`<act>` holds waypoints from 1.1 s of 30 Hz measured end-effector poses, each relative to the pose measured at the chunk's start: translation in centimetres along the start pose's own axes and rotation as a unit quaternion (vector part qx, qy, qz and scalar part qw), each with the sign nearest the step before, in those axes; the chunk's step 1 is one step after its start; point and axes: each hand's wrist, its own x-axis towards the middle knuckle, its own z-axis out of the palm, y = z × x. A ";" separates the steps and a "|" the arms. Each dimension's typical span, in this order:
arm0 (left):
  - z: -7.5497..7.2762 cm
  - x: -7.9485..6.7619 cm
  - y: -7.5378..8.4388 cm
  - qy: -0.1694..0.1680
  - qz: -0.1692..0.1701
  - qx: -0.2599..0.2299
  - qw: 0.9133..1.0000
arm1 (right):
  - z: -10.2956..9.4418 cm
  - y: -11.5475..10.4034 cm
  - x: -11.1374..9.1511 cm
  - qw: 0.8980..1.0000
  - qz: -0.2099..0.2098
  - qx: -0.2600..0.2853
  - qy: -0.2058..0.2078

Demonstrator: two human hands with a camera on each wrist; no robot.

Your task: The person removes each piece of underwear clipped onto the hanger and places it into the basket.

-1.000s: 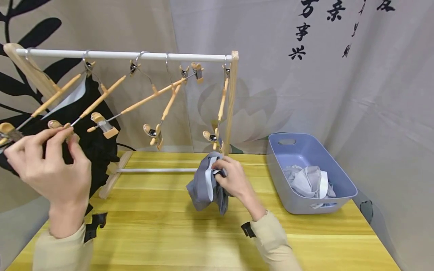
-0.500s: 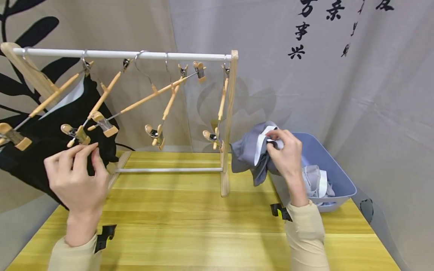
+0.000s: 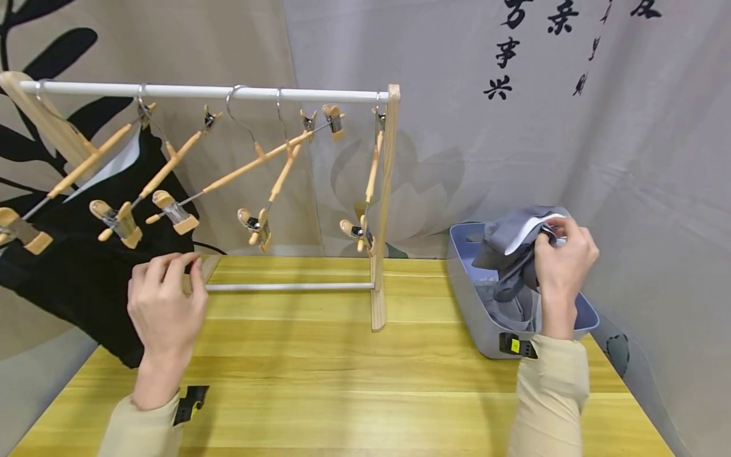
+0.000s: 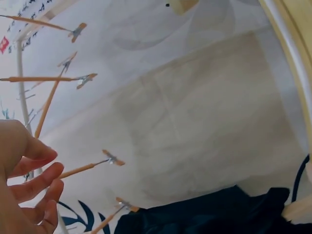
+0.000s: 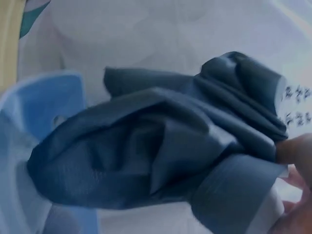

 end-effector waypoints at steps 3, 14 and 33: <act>0.2 -0.3 -0.2 -0.024 -0.012 0.001 1.000 | 0.0 1.5 0.1 0.998 0.023 -0.042 -0.039; 0.0 -0.2 -0.4 -0.054 -0.035 0.005 0.998 | 0.1 4.0 -0.6 0.967 0.074 -0.157 -0.186; -1.0 1.8 -0.7 0.004 -0.050 0.003 0.999 | 7.1 -3.2 -4.5 0.972 -0.082 0.058 -0.212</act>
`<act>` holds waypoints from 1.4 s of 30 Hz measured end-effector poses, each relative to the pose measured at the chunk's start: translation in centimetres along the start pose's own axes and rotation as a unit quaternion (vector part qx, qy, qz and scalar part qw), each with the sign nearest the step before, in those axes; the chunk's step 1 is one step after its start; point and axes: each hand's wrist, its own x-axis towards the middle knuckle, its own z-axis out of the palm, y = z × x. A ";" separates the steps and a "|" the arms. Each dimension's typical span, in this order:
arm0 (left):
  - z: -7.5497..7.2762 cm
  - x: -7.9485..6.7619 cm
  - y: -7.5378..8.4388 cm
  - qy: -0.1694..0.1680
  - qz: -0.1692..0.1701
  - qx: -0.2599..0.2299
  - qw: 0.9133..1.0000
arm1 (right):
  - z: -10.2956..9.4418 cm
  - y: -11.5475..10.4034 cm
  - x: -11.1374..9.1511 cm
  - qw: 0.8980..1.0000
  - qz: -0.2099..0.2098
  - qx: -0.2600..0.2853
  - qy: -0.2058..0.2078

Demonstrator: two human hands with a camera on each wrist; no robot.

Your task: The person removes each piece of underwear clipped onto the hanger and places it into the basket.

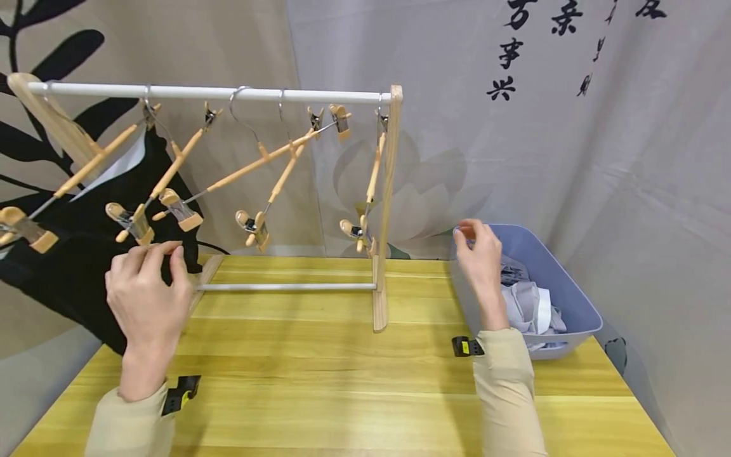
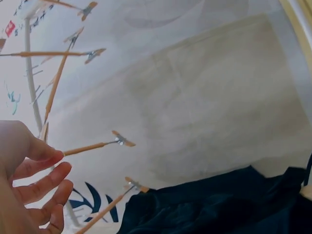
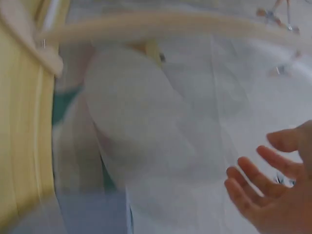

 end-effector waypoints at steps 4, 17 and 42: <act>-0.5 0.6 -0.2 0.007 -0.002 0.008 1.000 | 3.0 -1.3 0.3 0.995 -0.027 0.073 -0.066; -1.9 2.3 -1.0 0.044 -0.010 0.027 0.999 | 8.1 -4.5 0.5 0.972 -0.046 0.155 -0.172; -3.9 11.4 -1.5 -0.131 -0.079 0.214 0.965 | 10.5 -4.8 0.2 0.984 -0.062 0.146 -0.083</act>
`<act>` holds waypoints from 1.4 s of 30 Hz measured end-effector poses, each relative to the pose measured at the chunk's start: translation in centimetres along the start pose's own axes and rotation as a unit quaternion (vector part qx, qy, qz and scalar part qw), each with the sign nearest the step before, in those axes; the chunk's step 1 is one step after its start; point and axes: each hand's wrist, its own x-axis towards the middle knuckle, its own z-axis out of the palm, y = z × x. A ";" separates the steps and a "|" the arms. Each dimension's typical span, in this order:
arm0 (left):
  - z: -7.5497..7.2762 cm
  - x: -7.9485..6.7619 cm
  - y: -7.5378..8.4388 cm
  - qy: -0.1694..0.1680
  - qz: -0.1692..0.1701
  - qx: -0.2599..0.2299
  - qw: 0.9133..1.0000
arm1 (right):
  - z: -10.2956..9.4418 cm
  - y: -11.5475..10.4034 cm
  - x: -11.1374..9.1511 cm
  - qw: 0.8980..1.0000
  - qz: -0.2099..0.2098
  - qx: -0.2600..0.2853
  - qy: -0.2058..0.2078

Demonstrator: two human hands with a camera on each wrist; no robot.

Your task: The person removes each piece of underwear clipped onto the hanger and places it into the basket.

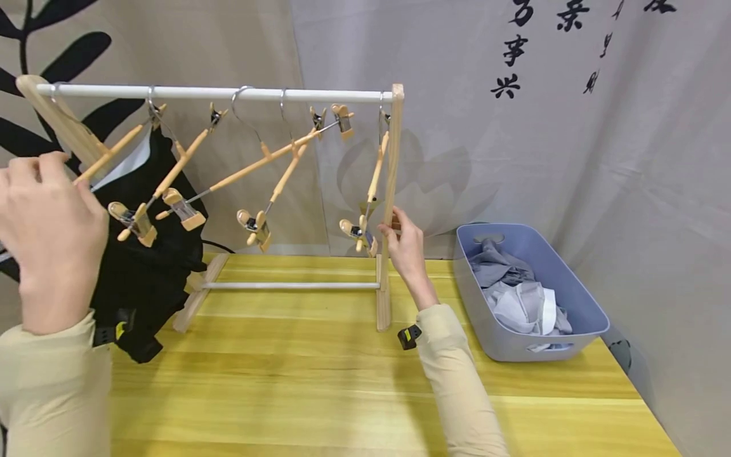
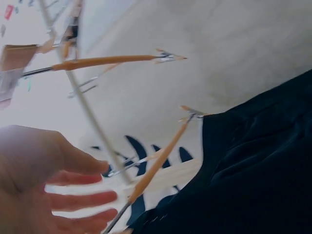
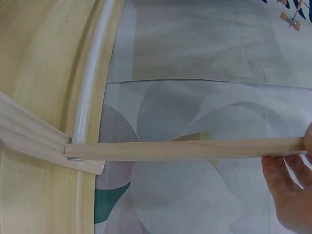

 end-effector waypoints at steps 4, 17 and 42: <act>0.6 1.9 -0.1 -0.134 -0.037 0.090 0.986 | 0.1 0.1 0.0 1.000 -0.005 0.002 0.001; 2.2 3.6 -1.4 -0.228 -0.048 0.120 0.965 | 0.0 0.1 0.1 1.000 -0.002 -0.006 0.001; 2.2 2.4 -1.5 -0.004 -0.089 -0.029 0.996 | 0.1 0.1 -0.1 1.000 -0.006 -0.007 0.004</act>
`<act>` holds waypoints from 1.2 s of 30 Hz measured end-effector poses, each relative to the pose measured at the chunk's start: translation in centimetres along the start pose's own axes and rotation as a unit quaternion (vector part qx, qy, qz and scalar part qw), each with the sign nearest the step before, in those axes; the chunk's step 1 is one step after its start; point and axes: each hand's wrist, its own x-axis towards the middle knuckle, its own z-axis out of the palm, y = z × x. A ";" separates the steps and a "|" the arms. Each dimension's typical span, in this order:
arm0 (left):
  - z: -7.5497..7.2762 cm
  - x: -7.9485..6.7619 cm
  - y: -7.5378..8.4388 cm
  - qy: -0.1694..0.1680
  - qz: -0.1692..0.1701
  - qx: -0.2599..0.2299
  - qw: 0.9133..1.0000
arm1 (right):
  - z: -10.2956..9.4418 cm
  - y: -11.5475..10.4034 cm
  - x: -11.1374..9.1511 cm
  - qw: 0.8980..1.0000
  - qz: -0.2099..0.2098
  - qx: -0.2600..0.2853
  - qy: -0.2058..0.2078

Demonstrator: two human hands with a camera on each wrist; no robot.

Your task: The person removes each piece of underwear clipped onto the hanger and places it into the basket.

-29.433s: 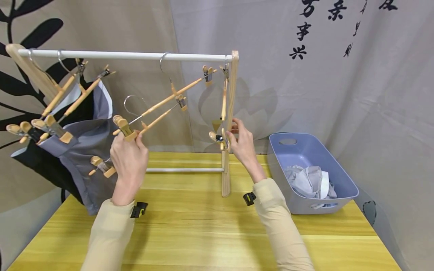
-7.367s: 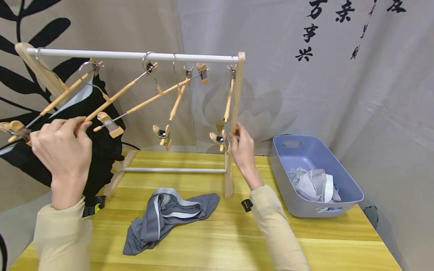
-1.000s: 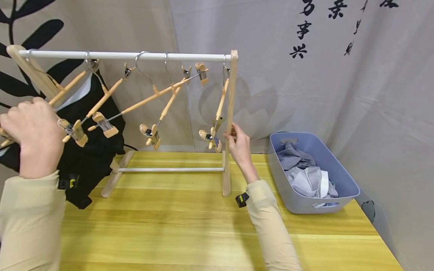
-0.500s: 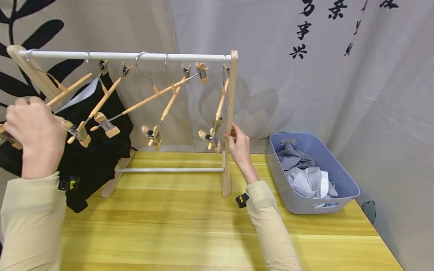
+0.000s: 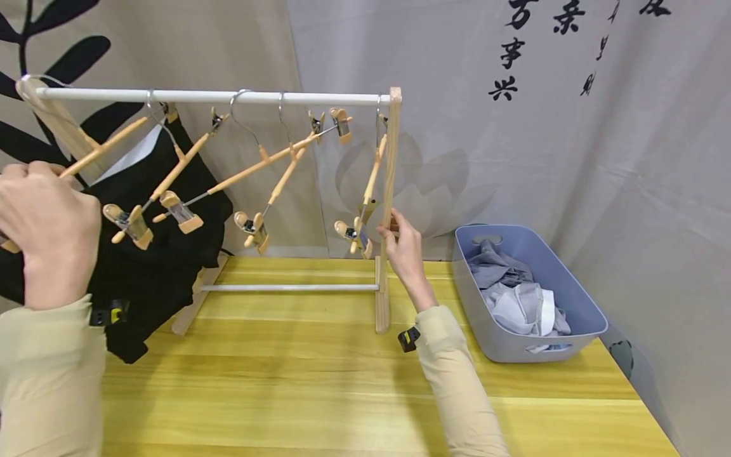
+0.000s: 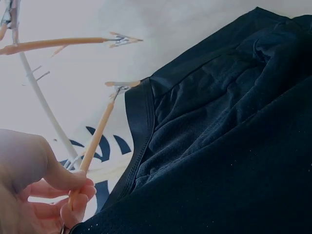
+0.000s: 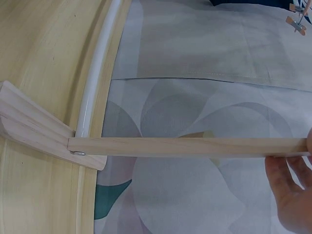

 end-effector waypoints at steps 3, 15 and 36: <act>-0.2 -0.4 0.0 0.011 0.004 0.001 1.000 | 0.0 0.0 0.0 1.000 0.001 0.002 0.000; -0.8 -2.0 -0.3 0.018 0.004 -0.012 1.000 | 0.0 -0.1 -0.1 1.000 0.001 0.010 0.004; -0.3 -6.1 -1.3 0.020 0.027 -0.047 0.998 | 0.2 0.2 0.0 1.000 -0.002 0.008 0.008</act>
